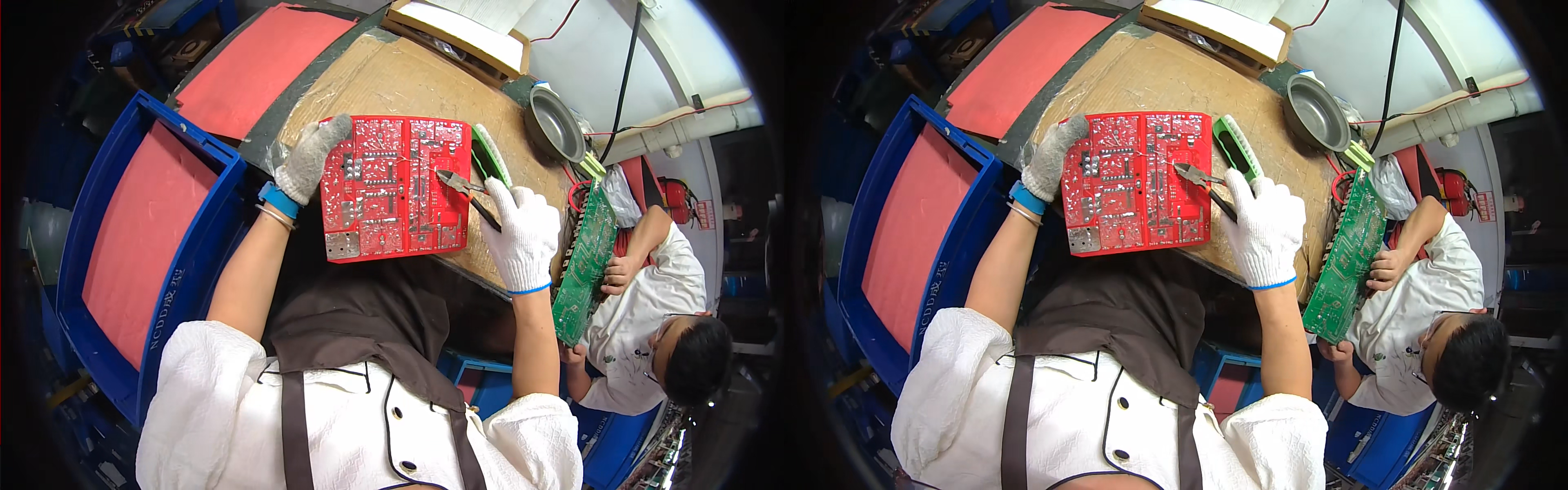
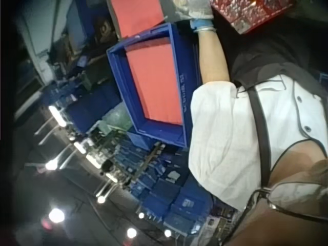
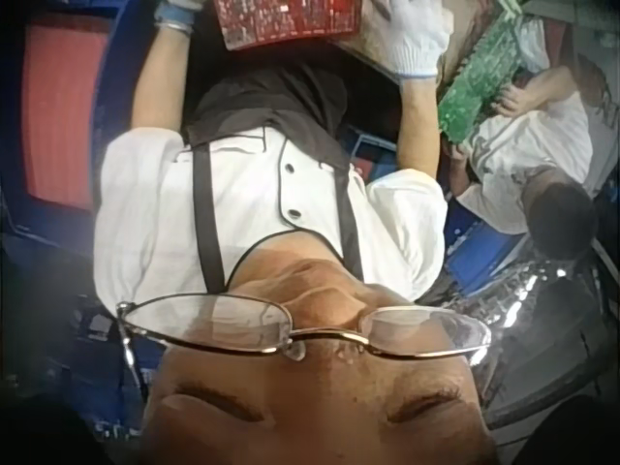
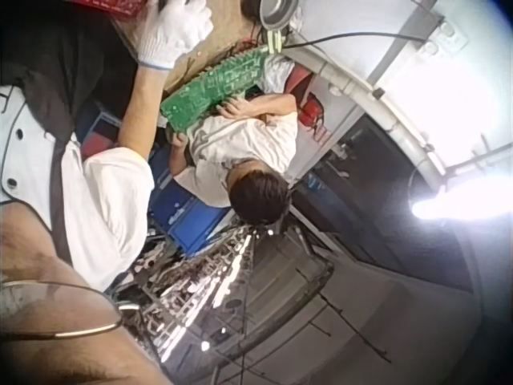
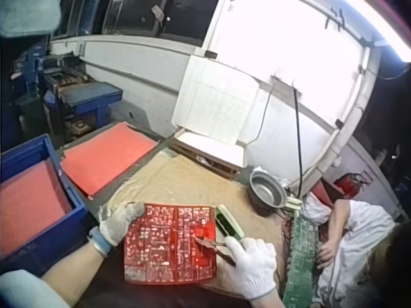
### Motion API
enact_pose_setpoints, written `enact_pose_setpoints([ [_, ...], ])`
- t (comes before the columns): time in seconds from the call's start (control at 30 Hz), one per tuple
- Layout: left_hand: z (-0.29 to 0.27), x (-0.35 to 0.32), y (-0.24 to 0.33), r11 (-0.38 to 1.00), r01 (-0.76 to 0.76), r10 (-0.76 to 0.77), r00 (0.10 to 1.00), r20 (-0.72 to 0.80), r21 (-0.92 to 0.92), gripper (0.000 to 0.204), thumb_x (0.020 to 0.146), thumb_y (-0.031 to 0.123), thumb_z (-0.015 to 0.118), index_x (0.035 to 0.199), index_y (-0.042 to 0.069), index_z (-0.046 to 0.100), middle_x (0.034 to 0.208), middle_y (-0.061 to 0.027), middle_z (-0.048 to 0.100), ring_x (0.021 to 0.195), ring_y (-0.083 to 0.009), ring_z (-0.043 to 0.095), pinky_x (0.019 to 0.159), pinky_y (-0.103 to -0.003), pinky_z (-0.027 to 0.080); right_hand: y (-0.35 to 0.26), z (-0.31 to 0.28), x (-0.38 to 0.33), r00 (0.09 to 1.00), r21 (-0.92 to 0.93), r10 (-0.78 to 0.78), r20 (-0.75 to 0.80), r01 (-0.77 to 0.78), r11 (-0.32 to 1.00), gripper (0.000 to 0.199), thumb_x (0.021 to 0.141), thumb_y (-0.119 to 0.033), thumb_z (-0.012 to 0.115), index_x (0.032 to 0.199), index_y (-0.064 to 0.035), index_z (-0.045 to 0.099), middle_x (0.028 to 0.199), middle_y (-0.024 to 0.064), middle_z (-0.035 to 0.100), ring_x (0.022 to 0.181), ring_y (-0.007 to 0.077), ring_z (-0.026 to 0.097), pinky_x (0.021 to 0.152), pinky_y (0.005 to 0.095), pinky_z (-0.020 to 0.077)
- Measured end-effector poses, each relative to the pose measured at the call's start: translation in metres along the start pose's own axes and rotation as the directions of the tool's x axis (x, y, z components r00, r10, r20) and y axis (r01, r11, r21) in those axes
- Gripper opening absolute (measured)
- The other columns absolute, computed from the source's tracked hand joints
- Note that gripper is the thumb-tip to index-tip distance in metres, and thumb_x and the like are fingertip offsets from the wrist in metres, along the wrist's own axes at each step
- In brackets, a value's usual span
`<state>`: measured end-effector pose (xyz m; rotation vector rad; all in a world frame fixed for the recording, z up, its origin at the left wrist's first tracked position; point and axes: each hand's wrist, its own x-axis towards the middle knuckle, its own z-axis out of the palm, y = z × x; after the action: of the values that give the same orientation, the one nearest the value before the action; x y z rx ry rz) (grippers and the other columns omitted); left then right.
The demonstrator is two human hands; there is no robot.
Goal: Cleaning and inspecting red and green circuit boards using a brush and pliers at a workbench.
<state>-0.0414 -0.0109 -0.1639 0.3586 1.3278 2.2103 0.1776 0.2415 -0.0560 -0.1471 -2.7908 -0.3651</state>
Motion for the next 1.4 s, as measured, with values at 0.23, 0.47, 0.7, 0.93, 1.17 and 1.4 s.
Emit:
enact_pose_setpoints([
  [0.23, 0.001, 0.001, 0.000, 0.999, 0.017, -0.017, 1.000, -0.003, -0.034, 0.033, 0.102, 0.035, 0.069, 0.103, 0.003, 0.071, 0.092, -0.0069, 0.075, 0.076, -0.0137, 0.073, 0.067, -0.030, 0.061, -0.007, -0.008, -0.006, 0.984, 0.218, 0.032, 0.175, -0.071, 0.973, 0.053, 0.071, -0.025, 0.087, 0.121, -0.0193, 0.070, 0.101, 0.0058, 0.065, 0.097, 0.0272, 0.064, 0.080, 0.0416, 0.0474],
  [0.47, 0.000, 0.002, -0.001, 0.997, 0.052, -0.053, 0.998, -0.016, -0.048, 0.036, 0.100, 0.037, 0.071, 0.104, 0.001, 0.069, 0.092, -0.0082, 0.075, 0.077, -0.0151, 0.073, 0.066, -0.032, 0.062, -0.001, -0.007, 0.005, 0.995, 0.070, -0.021, -0.102, 0.028, 0.997, 0.057, 0.069, -0.024, 0.088, 0.123, -0.0190, 0.070, 0.104, 0.0064, 0.065, 0.097, 0.0286, 0.063, 0.083, 0.0433, 0.0455],
  [0.7, 0.005, 0.001, 0.004, 0.996, 0.061, -0.060, 0.998, 0.022, -0.071, 0.036, 0.100, 0.036, 0.072, 0.105, 0.001, 0.068, 0.093, -0.0089, 0.075, 0.076, -0.0158, 0.074, 0.066, -0.031, 0.062, 0.004, -0.001, 0.008, 0.997, 0.009, -0.031, -0.073, 0.032, 0.999, 0.058, 0.069, -0.023, 0.087, 0.124, -0.0193, 0.070, 0.105, 0.0060, 0.065, 0.098, 0.0278, 0.063, 0.082, 0.0424, 0.0457],
  [0.93, 0.004, 0.000, 0.004, 0.994, 0.078, -0.078, 0.997, 0.011, -0.081, 0.036, 0.099, 0.035, 0.073, 0.106, 0.001, 0.068, 0.093, -0.0092, 0.075, 0.075, -0.0159, 0.074, 0.066, -0.032, 0.063, 0.003, 0.001, 0.005, 1.000, 0.034, -0.016, 0.006, 0.016, 0.999, 0.055, 0.072, -0.024, 0.086, 0.124, -0.0198, 0.070, 0.100, 0.0051, 0.066, 0.094, 0.0274, 0.064, 0.079, 0.0426, 0.0478],
  [1.17, 0.010, -0.002, 0.005, 0.994, 0.065, -0.068, 0.997, -0.025, -0.088, 0.036, 0.098, 0.035, 0.073, 0.106, 0.000, 0.068, 0.094, -0.0100, 0.075, 0.076, -0.0159, 0.074, 0.067, -0.032, 0.063, -0.002, -0.004, 0.002, 0.999, 0.023, 0.011, 0.043, -0.012, 1.000, 0.048, 0.075, -0.023, 0.084, 0.121, -0.0194, 0.070, 0.098, 0.0067, 0.067, 0.090, 0.0284, 0.066, 0.077, 0.0422, 0.0496],
  [1.4, 0.003, -0.004, 0.005, 0.995, 0.074, -0.076, 0.997, -0.029, -0.068, 0.038, 0.097, 0.036, 0.075, 0.107, 0.001, 0.067, 0.094, -0.0083, 0.074, 0.077, -0.0141, 0.073, 0.070, -0.030, 0.062, -0.037, 0.000, -0.013, 0.965, 0.139, 0.264, -0.007, -0.261, 0.955, 0.049, 0.078, -0.032, 0.084, 0.123, -0.0184, 0.068, 0.104, 0.0088, 0.066, 0.099, 0.0303, 0.066, 0.085, 0.0429, 0.0496],
])
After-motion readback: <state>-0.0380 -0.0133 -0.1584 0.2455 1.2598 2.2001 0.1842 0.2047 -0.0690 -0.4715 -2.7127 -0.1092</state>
